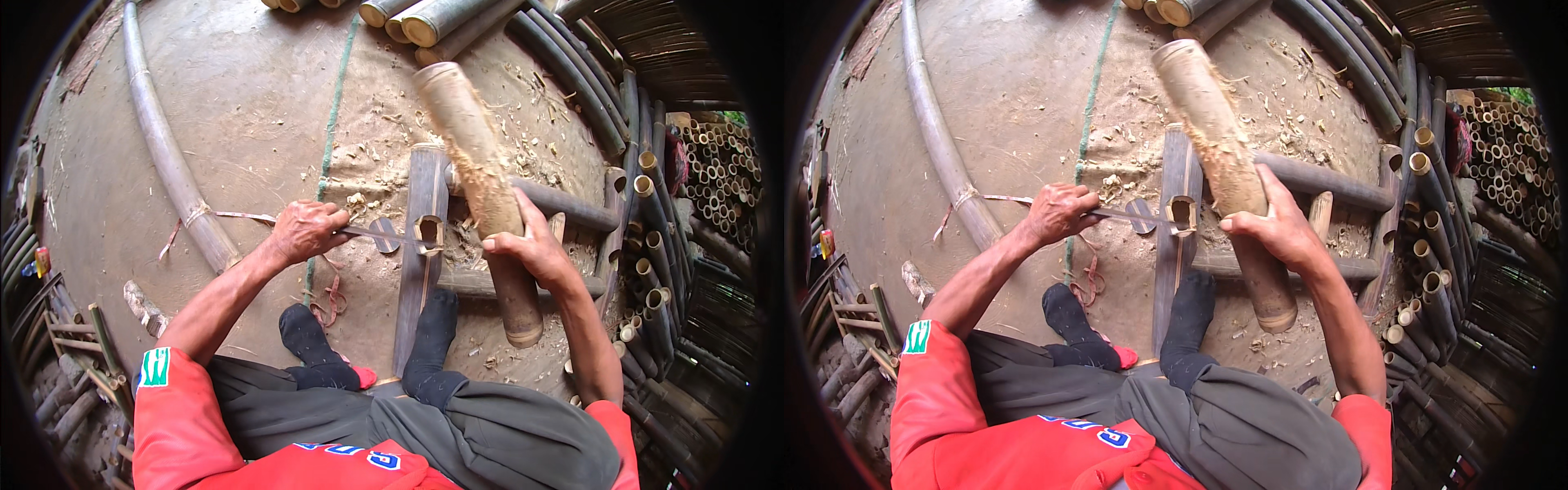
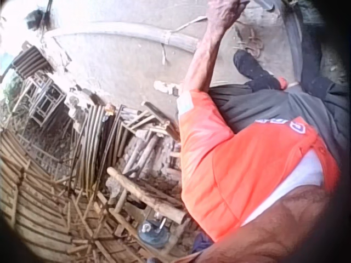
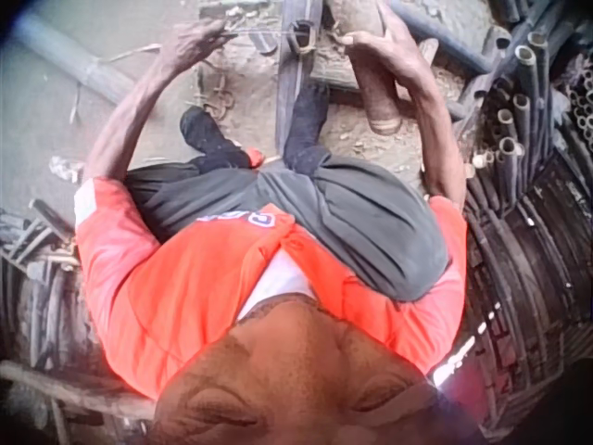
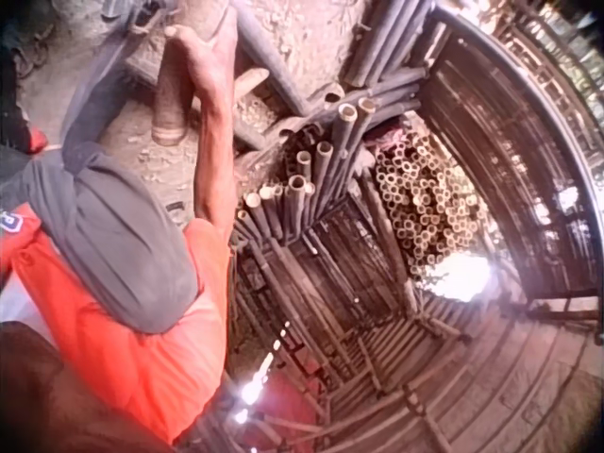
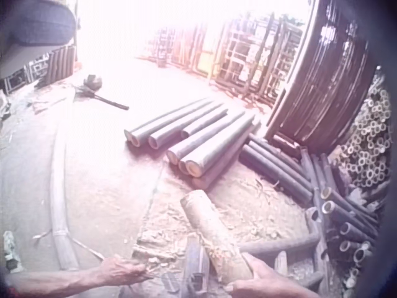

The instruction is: The person carves a circular hole into a bamboo pole using a knife and a thick bamboo piece as a mallet. They refine the edges of the hole with a smaller hand tool and insert a second bamboo pole into the opening to test the fit.

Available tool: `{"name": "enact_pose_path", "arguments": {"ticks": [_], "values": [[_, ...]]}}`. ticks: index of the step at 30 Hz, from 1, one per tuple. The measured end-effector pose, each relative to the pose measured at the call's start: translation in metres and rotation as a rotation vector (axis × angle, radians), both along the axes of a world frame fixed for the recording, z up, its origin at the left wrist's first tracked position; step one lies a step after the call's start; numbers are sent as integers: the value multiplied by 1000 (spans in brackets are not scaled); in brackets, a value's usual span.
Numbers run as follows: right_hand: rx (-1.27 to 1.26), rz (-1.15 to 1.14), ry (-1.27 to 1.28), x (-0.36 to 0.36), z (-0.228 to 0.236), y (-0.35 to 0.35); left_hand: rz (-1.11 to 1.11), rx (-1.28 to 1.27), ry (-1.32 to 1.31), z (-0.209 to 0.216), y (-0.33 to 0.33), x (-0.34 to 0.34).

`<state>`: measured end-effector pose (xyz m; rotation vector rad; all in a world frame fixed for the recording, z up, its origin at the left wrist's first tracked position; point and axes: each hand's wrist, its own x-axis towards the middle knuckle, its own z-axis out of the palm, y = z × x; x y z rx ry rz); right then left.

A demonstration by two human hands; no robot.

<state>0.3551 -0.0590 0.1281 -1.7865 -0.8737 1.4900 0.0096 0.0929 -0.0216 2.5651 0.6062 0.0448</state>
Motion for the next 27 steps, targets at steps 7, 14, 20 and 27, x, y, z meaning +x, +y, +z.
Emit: {"name": "enact_pose_path", "arguments": {"ticks": [7, 14, 20, 27], "values": [[-125, -150, 64, 6, 10, -37, 158, -275, 91, 19, 1, 46], [7, -38, -232, 10, 14, -79, 87, -145, 110, 4, 2, 58], [57, 15, -391, 3, 19, -104, 123, -147, 219, 8, 0, 59], [-181, 312, -553, 10, 39, -94, 99, -141, 195, 3, 4, 60]]}}
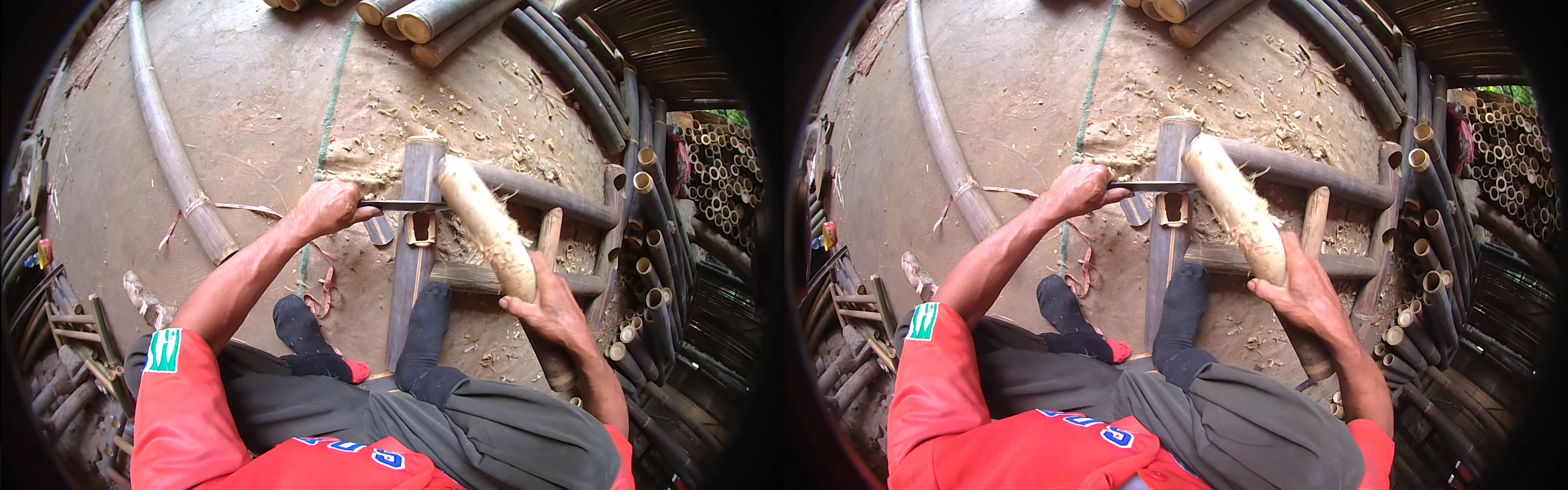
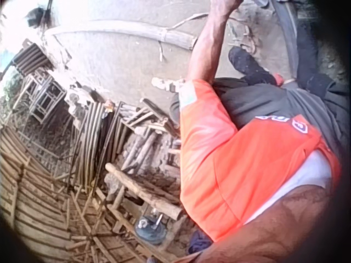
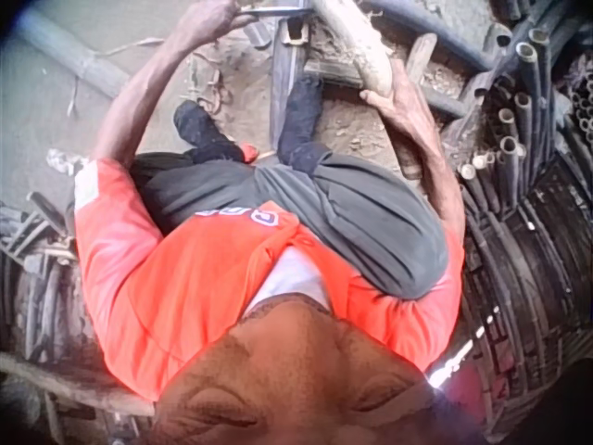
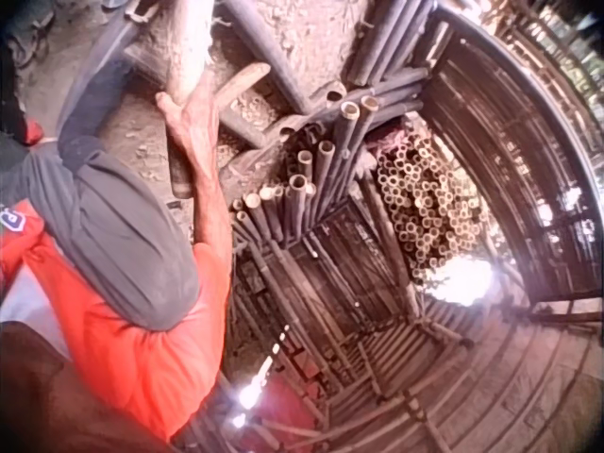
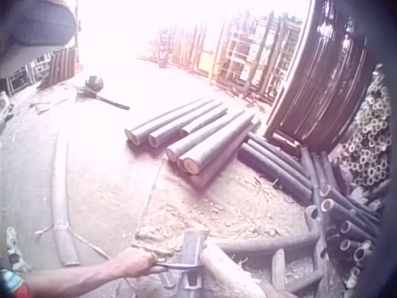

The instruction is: The person carves a circular hole into a bamboo pole using a knife and a thick bamboo piece as a mallet. They refine the edges of the hole with a smaller hand tool and insert a second bamboo pole into the opening to test the fit.

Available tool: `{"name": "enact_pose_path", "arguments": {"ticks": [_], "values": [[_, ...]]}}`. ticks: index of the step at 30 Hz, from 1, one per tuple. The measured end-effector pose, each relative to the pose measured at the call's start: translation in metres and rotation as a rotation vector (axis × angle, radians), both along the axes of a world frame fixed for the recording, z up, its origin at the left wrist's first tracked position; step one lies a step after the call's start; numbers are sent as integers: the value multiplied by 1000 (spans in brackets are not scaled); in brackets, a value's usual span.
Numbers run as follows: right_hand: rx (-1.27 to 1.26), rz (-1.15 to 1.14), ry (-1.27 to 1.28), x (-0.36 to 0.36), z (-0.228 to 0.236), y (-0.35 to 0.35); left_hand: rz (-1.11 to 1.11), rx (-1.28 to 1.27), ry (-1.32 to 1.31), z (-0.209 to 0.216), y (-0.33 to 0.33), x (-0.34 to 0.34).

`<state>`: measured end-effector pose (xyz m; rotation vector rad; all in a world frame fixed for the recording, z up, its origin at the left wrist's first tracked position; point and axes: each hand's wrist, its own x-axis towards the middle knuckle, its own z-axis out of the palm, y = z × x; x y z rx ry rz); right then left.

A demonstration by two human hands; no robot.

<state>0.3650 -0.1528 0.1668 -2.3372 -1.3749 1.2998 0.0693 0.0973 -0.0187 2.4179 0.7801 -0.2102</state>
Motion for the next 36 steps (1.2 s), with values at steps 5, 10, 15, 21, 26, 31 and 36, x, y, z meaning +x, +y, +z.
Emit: {"name": "enact_pose_path", "arguments": {"ticks": [5, 10, 15, 21, 26, 31, 36], "values": [[410, -214, 73, -14, -28, -30, 11, 6, -58, -3, -2, 0], [-127, -71, 26, 9, 13, 0, -29, -7, -22, -13, 3, -3], [480, -385, 101, -20, -16, -30, -24, -41, -18, -17, 2, -4], [-11, -281, 308, 16, 4, -23, -56, -88, -16, -19, 9, -3], [515, -578, 121, -24, -19, -35, -73, -120, -13, -22, 13, 0], [-176, -212, 126, -7, -31, -49, -108, -41, -16, -29, 18, -5], [267, -485, 328, 0, -41, -41, -131, 293, -158, -25, -23, -33]]}}
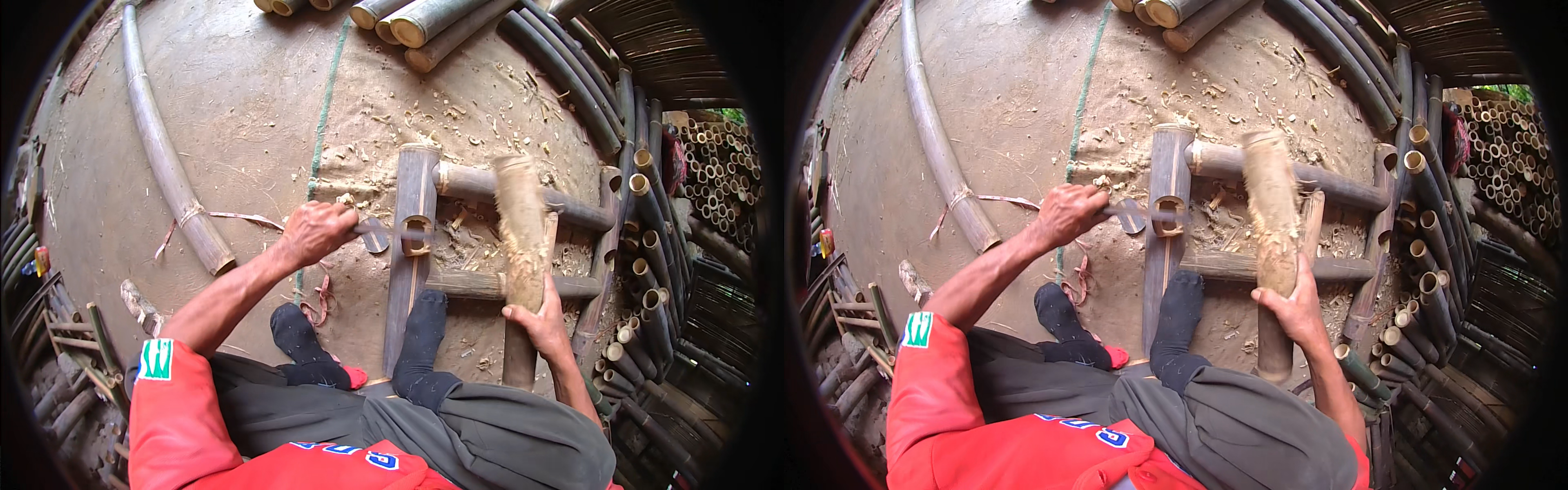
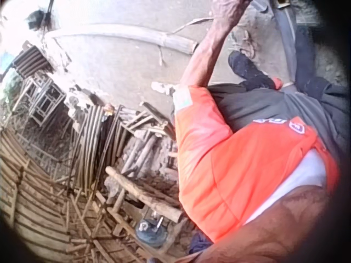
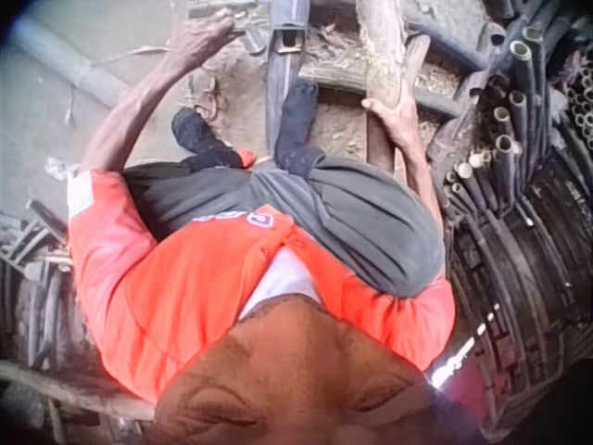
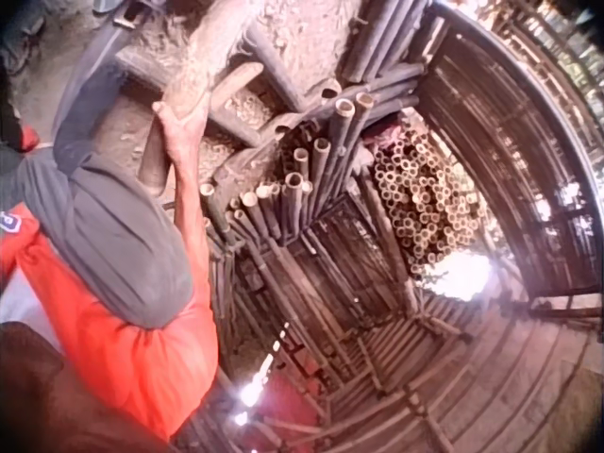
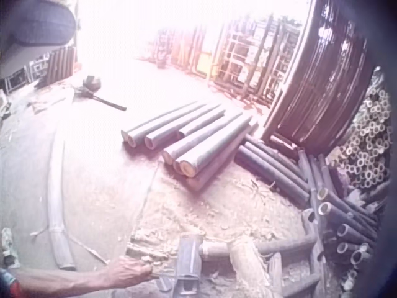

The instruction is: The person carves a circular hole into a bamboo pole using a knife and a thick bamboo piece as a mallet. They refine the edges of the hole with a smaller hand tool and insert a second bamboo pole into the opening to test the fit.

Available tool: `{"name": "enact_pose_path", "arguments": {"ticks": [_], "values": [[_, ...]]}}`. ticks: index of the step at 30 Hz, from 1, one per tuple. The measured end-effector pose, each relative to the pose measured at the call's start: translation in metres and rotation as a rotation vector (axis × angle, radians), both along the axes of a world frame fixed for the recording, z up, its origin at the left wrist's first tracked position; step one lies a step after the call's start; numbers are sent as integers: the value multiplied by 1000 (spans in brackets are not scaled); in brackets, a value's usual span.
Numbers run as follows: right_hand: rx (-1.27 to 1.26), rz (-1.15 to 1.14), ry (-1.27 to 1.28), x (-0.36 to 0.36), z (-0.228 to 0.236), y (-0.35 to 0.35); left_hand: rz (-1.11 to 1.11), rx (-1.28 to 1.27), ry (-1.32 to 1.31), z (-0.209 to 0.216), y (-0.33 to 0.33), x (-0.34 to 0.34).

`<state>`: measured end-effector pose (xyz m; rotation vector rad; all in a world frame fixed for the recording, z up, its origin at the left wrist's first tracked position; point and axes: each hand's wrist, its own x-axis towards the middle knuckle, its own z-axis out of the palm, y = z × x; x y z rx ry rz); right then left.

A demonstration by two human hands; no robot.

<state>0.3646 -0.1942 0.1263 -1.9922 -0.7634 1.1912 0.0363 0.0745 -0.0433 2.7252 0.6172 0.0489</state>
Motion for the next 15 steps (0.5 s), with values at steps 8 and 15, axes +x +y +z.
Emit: {"name": "enact_pose_path", "arguments": {"ticks": [8, 15], "values": [[-16, -22, -18, 5, -4, 27, 30, -121, -7, 28, -40, -19], [43, 93, -17, -8, -7, 47, 813, -557, 89, 11, -13, -2]]}}
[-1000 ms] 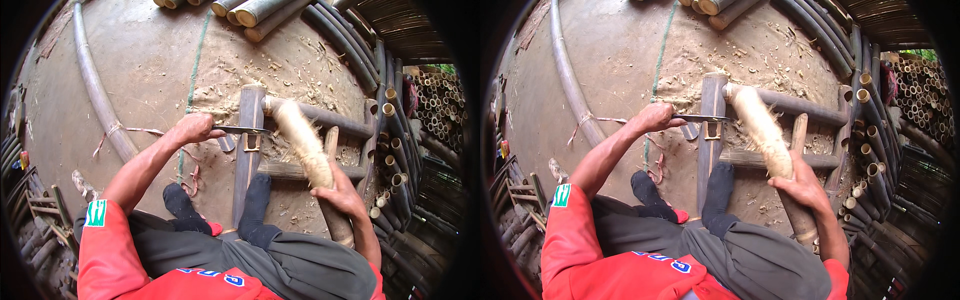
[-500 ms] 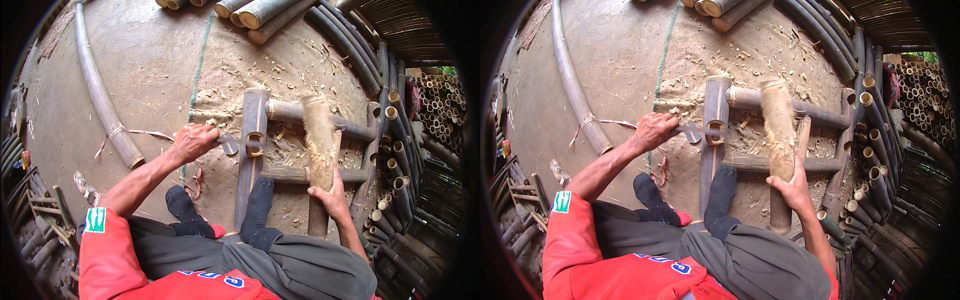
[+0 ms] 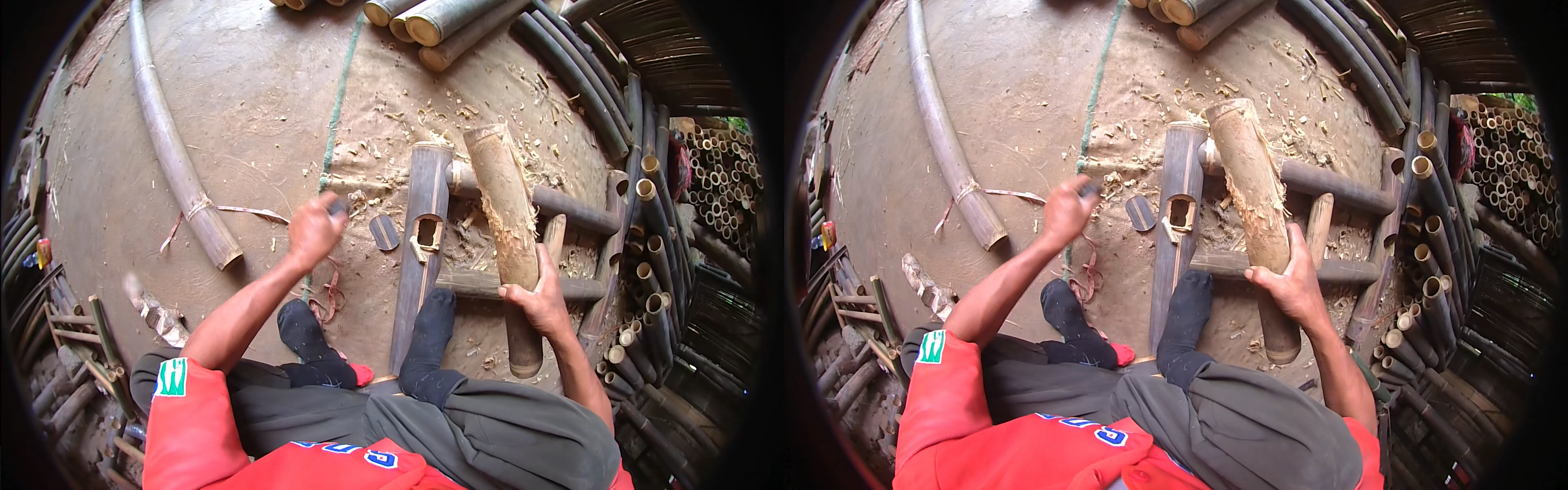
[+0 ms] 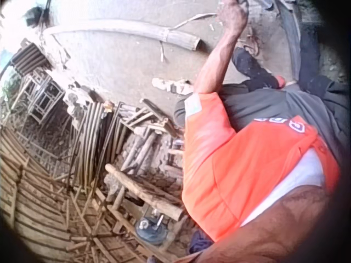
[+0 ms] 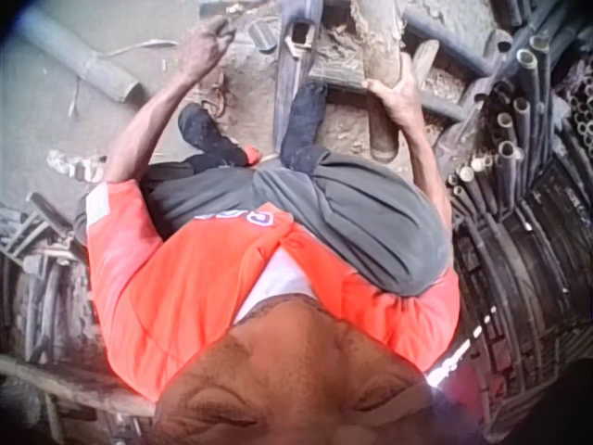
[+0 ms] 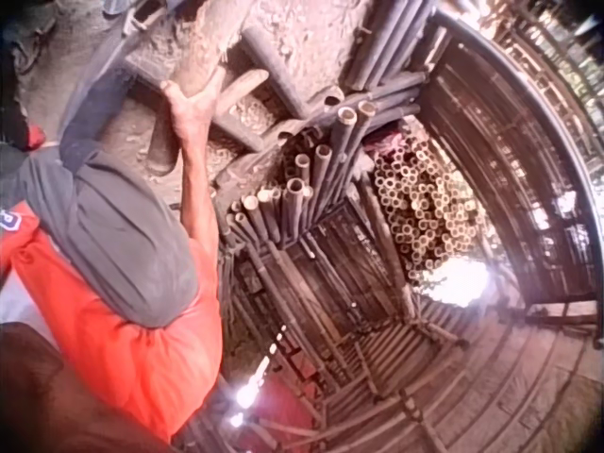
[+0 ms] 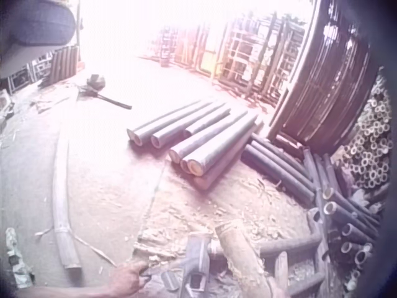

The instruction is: The person carves a circular hole into a bamboo pole using a knife and a thick bamboo piece as a mallet. They refine the edges of the hole with a smaller hand tool and insert a second bamboo pole into the opening to test the fit.

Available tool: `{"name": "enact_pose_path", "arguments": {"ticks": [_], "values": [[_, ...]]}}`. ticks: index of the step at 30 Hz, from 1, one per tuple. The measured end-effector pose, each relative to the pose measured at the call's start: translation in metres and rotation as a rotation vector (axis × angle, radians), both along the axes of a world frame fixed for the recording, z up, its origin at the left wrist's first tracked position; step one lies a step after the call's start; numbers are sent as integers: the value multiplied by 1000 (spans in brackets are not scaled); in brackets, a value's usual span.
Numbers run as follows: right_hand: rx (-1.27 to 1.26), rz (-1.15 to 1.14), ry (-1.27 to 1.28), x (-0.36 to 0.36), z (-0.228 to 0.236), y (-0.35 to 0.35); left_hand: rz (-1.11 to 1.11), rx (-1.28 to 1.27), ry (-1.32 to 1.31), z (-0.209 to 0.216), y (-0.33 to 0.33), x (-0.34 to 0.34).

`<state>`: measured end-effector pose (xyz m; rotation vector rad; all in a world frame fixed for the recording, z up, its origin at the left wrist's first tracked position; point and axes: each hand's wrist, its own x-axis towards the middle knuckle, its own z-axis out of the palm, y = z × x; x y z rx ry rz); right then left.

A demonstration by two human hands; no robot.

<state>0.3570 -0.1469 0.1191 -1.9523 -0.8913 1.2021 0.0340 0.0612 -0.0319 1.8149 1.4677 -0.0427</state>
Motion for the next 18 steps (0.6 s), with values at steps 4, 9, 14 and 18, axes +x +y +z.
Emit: {"name": "enact_pose_path", "arguments": {"ticks": [4, 9, 14, 18], "values": [[-5, -48, 70, -5, 4, 5, -97, 185, -131, -1, 24, -16], [-49, -84, 142, -4, 0, 8, -743, 449, -101, 31, -22, -6], [-23, -85, 158, -5, -2, 2, -666, 401, -37, 7, -27, -11], [-30, -74, 160, -1, -7, 2, -57, 120, -188, -22, -7, -21]]}}
